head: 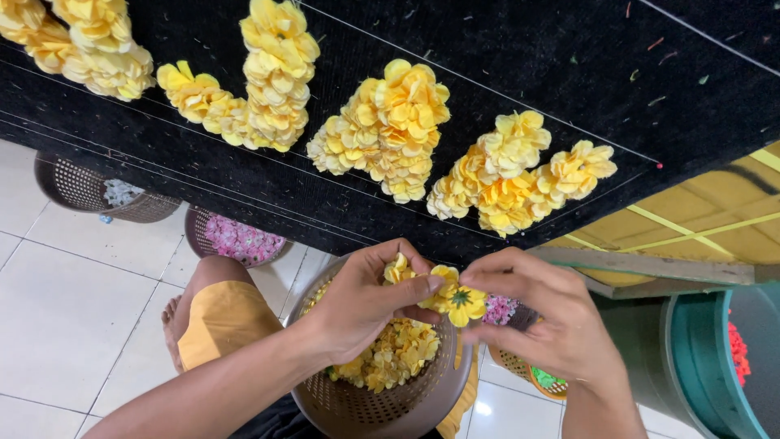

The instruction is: The person arranges flower petals on a black surface to form letters by hand, taking petals from a colander on their lap and placing them on the board.

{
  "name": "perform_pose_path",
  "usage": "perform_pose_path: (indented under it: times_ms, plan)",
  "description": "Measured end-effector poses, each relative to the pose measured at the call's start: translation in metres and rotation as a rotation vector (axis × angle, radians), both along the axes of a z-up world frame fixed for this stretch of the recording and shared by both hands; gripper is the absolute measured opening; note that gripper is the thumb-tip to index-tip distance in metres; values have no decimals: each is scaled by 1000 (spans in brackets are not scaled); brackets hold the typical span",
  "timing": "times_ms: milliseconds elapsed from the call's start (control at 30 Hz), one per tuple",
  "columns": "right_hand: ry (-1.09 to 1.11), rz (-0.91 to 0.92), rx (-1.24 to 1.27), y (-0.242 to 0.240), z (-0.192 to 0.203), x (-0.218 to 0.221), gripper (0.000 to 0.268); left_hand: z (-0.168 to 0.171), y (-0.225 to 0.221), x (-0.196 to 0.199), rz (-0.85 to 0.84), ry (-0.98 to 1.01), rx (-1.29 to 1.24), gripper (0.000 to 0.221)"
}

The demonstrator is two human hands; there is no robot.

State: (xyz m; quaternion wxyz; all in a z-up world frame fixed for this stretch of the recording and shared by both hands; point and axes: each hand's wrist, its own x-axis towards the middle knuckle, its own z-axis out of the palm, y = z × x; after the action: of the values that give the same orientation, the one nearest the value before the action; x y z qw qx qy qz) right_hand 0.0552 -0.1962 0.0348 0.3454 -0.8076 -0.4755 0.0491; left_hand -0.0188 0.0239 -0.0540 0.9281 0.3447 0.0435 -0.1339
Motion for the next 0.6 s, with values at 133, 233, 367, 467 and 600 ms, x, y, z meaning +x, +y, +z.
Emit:
perform_pose_path:
  times_ms: [133, 233, 367, 467, 600]
  plan:
    - [-24, 38, 105, -2, -3, 0, 21, 4, -6, 2, -63, 41, -23, 9]
    - [77, 52, 317, -22, -18, 9, 11, 10, 1, 0, -50, -7, 61, 8]
    - [-1, -123, 409, -10, -6, 10, 17, 20, 7, -1, 40, -106, 185, 21]
    - [-112, -164, 426, -12, -11, 25, 17, 19, 5, -2, 17, -48, 137, 19]
    - [-282, -282, 372, 6, -1, 33, 14, 17, 2, -2, -21, -113, 158, 15]
